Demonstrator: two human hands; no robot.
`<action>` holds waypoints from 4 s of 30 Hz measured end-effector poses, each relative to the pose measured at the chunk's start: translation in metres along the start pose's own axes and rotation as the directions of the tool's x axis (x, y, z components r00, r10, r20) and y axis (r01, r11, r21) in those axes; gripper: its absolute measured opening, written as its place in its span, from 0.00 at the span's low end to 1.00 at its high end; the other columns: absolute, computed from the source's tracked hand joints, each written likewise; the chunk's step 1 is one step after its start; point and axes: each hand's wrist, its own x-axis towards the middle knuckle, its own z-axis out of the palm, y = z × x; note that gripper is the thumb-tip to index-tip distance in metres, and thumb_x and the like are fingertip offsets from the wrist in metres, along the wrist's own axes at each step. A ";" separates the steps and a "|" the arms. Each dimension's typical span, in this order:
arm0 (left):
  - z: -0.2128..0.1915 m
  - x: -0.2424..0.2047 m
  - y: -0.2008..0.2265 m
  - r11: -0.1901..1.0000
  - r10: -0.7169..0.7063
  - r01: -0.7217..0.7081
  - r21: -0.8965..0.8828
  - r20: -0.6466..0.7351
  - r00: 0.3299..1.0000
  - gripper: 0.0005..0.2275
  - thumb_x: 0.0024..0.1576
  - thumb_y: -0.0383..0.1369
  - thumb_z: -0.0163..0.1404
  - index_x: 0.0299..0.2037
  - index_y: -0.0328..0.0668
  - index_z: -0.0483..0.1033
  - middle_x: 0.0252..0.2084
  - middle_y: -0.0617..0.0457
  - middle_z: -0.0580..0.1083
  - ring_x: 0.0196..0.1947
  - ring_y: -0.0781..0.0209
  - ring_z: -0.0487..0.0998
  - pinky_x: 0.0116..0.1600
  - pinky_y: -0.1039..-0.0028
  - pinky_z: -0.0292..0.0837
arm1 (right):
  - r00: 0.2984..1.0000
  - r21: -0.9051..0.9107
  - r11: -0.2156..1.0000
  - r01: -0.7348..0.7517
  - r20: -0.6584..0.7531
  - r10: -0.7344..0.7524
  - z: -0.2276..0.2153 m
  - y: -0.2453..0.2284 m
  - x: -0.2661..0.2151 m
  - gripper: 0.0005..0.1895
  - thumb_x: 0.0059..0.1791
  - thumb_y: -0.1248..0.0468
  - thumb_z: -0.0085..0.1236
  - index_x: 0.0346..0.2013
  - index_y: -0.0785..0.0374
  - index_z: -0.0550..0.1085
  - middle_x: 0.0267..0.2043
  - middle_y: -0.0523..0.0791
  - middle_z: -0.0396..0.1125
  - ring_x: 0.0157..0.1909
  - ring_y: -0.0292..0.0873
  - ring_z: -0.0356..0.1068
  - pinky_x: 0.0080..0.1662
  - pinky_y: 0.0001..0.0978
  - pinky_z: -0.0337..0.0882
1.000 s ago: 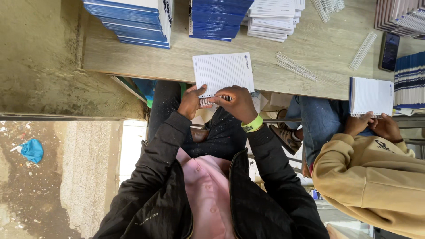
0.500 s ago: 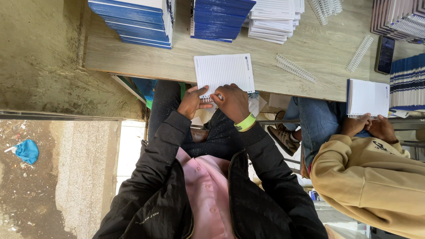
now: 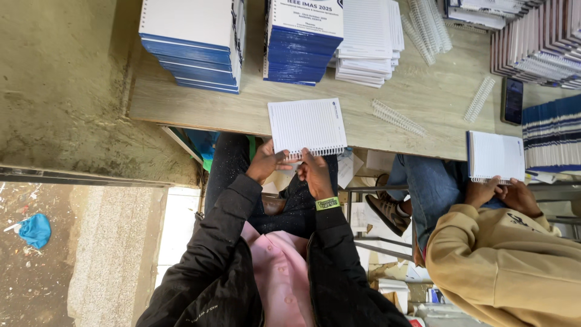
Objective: The person inserts spiral bindings into lined paper stacks and then places covers on the assembled notebooks. They repeat this process for multiple units, stacking the finished notebooks on the table.
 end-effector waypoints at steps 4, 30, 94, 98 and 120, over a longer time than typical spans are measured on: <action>0.000 -0.003 0.004 0.999 -0.039 0.039 0.022 0.001 0.999 0.13 0.61 0.25 0.53 0.55 0.35 0.69 0.43 0.39 0.79 0.38 0.42 0.85 0.40 0.58 0.86 | 0.988 0.242 0.965 0.103 -0.138 -0.071 0.008 0.005 0.011 0.17 0.51 0.53 0.67 0.28 0.63 0.75 0.24 0.43 0.68 0.22 0.35 0.67 0.27 0.24 0.67; -0.019 0.014 -0.013 0.989 -0.091 0.119 0.091 -0.260 0.961 0.10 0.51 0.30 0.63 0.36 0.30 0.80 0.26 0.38 0.79 0.20 0.59 0.82 0.24 0.72 0.82 | 0.955 0.388 0.902 0.191 -0.284 -0.080 -0.025 -0.012 0.010 0.17 0.53 0.56 0.65 0.37 0.70 0.75 0.31 0.53 0.70 0.24 0.42 0.71 0.34 0.32 0.76; 0.013 -0.072 0.107 0.666 0.661 -0.604 0.437 0.030 0.750 0.14 0.65 0.27 0.52 0.59 0.29 0.69 0.53 0.29 0.75 0.51 0.39 0.79 0.55 0.53 0.75 | 0.487 -0.535 0.489 0.689 -0.157 -0.859 0.019 -0.123 -0.027 0.16 0.59 0.58 0.48 0.53 0.67 0.74 0.46 0.53 0.70 0.50 0.53 0.71 0.58 0.49 0.68; 0.008 -0.058 0.125 0.419 0.840 -0.586 0.694 -0.050 0.541 0.12 0.62 0.29 0.57 0.55 0.40 0.76 0.52 0.41 0.77 0.52 0.42 0.78 0.54 0.57 0.72 | 0.316 -0.802 0.023 0.597 0.209 -0.925 0.017 -0.093 0.000 0.19 0.57 0.61 0.46 0.60 0.64 0.73 0.62 0.55 0.67 0.64 0.61 0.65 0.63 0.54 0.63; -0.032 -0.050 0.233 -0.561 0.816 -0.079 0.824 0.566 0.113 0.11 0.59 0.20 0.54 0.47 0.44 0.85 0.51 0.52 0.82 0.51 0.55 0.78 0.50 0.65 0.67 | 0.415 -0.786 -0.230 0.573 0.521 -0.746 0.041 -0.242 0.080 0.26 0.49 0.75 0.55 0.62 0.57 0.75 0.64 0.49 0.70 0.67 0.58 0.65 0.66 0.60 0.56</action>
